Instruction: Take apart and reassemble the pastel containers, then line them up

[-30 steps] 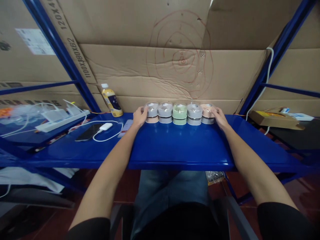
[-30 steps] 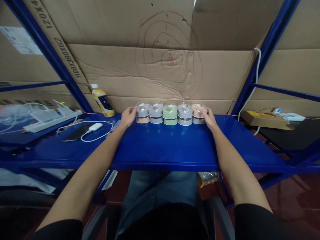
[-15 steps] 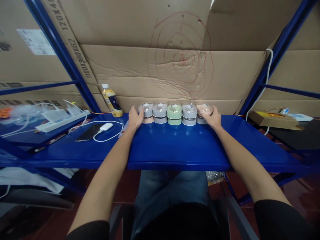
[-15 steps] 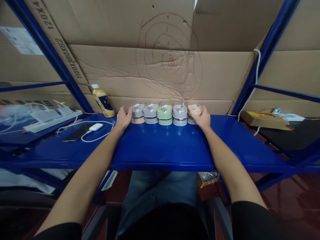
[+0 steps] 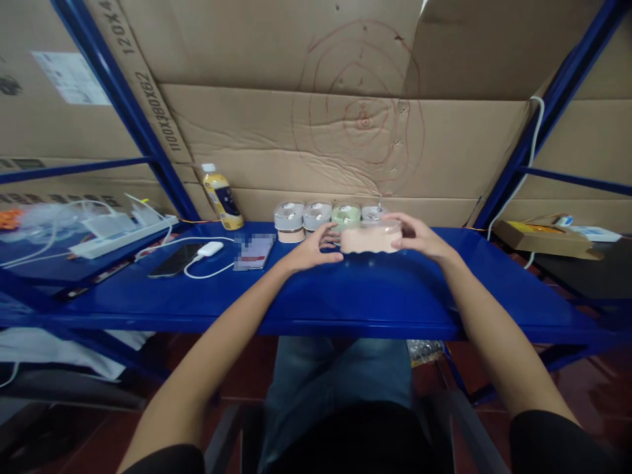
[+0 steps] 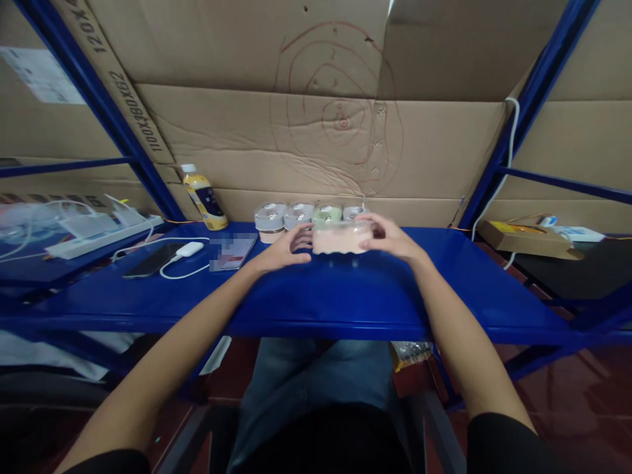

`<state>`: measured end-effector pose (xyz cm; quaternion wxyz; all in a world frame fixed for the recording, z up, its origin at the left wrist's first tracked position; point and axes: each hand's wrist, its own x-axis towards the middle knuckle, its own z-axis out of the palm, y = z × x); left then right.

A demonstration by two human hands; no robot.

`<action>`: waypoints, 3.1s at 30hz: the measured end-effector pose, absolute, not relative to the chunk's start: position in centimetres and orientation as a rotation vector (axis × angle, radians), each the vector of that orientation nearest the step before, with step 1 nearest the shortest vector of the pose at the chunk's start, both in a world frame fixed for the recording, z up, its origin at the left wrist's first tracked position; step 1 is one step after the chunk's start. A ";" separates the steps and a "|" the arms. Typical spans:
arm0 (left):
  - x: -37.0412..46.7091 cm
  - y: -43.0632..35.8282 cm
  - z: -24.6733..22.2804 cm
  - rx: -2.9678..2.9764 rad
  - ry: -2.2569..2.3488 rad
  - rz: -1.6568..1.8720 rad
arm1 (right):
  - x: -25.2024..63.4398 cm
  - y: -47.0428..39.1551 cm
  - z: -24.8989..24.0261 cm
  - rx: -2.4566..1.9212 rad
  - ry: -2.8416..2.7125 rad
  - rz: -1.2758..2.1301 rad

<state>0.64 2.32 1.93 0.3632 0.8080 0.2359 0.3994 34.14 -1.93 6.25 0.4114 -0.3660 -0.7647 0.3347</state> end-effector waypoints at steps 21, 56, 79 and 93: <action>2.4 -1.2 0.3 2.432 0.770 0.855 | 27.8 -3.6 3.9 -0.994 -2.401 0.277; -1.6 1.1 1.3 2.553 0.929 0.876 | 35.0 -0.5 4.4 -1.492 -2.266 0.444; 1.9 -1.7 0.4 2.402 0.829 0.797 | 27.0 -3.4 2.6 -0.922 -2.459 0.242; 2.1 -0.9 -0.7 2.292 0.765 0.799 | 26.8 -4.7 2.9 -1.002 -2.577 0.187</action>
